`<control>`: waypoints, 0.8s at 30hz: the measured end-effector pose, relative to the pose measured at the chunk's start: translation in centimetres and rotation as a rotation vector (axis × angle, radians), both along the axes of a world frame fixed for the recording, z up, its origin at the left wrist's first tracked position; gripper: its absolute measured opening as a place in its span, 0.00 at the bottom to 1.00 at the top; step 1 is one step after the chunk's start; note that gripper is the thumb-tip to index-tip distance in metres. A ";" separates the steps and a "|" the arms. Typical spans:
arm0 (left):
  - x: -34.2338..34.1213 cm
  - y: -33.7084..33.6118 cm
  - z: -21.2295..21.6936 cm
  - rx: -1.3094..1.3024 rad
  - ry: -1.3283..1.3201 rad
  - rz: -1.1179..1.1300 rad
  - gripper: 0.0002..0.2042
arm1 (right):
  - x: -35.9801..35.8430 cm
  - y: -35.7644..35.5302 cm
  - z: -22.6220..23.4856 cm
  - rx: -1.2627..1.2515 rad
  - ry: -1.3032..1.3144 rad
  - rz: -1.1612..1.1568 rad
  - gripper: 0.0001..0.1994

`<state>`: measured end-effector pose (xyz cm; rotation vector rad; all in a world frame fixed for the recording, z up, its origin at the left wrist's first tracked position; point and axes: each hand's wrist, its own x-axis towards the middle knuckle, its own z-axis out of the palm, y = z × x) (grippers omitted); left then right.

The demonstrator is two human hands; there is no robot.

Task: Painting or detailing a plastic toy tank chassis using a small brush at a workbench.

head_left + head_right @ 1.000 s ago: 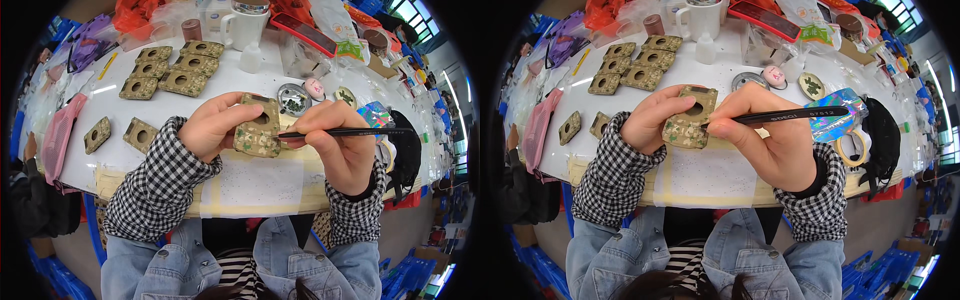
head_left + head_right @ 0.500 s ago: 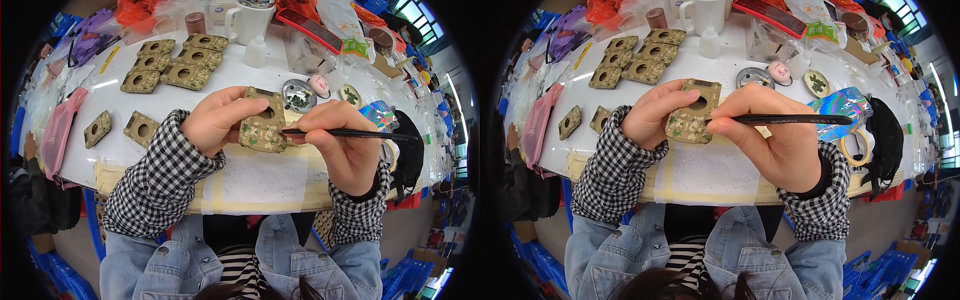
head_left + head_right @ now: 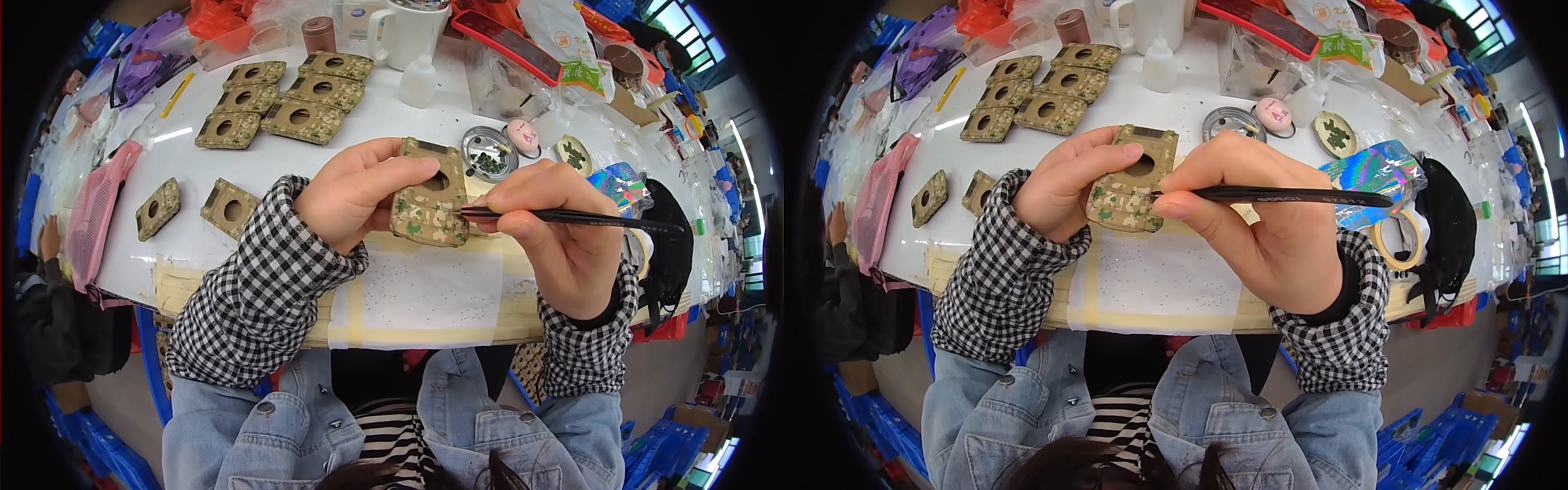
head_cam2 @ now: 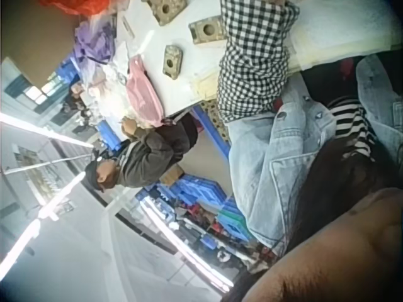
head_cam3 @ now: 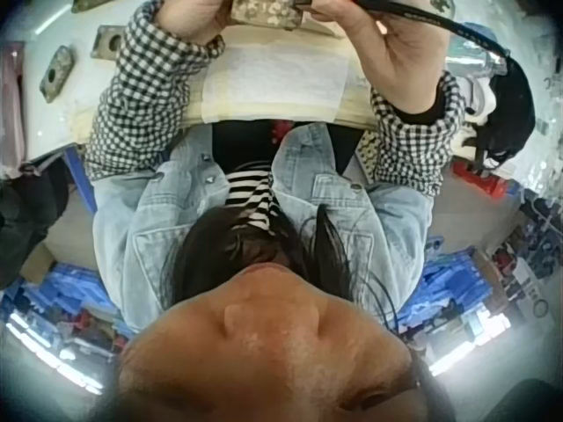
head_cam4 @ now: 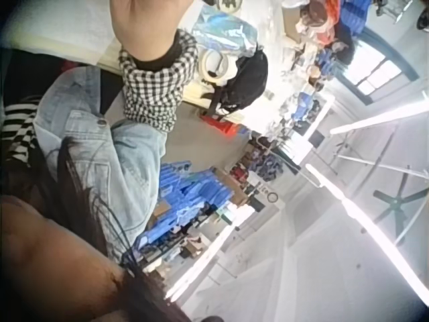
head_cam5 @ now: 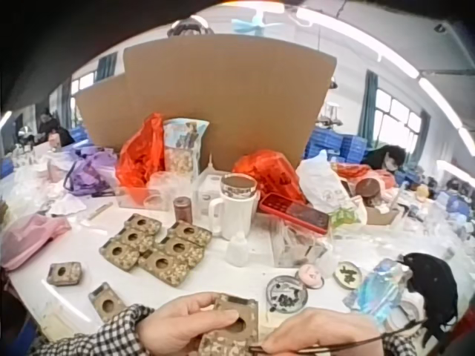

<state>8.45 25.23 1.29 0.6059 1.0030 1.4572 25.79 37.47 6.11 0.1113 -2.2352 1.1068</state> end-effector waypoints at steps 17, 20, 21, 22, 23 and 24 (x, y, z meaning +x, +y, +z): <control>0.2 -0.3 0.5 -0.022 0.001 0.030 0.17 | 0.6 -0.5 0.7 -0.076 -0.137 0.009 0.08; 0.3 -0.2 0.5 -0.015 -0.002 0.017 0.17 | 0.3 -0.2 0.0 -0.036 -0.016 -0.001 0.06; 0.2 -0.2 0.5 -0.013 -0.001 0.015 0.17 | 0.2 -0.1 0.1 -0.020 -0.014 0.000 0.06; 0.2 -0.2 0.5 -0.011 0.001 0.012 0.18 | 0.2 -0.1 0.1 -0.005 -0.012 0.001 0.06; 0.2 -0.3 0.5 -0.008 0.002 0.009 0.18 | 0.2 -0.1 0.2 0.011 -0.010 0.002 0.06; 0.2 -0.2 0.5 -0.008 0.003 0.011 0.18 | 0.1 -0.1 0.2 0.021 -0.010 -0.001 0.06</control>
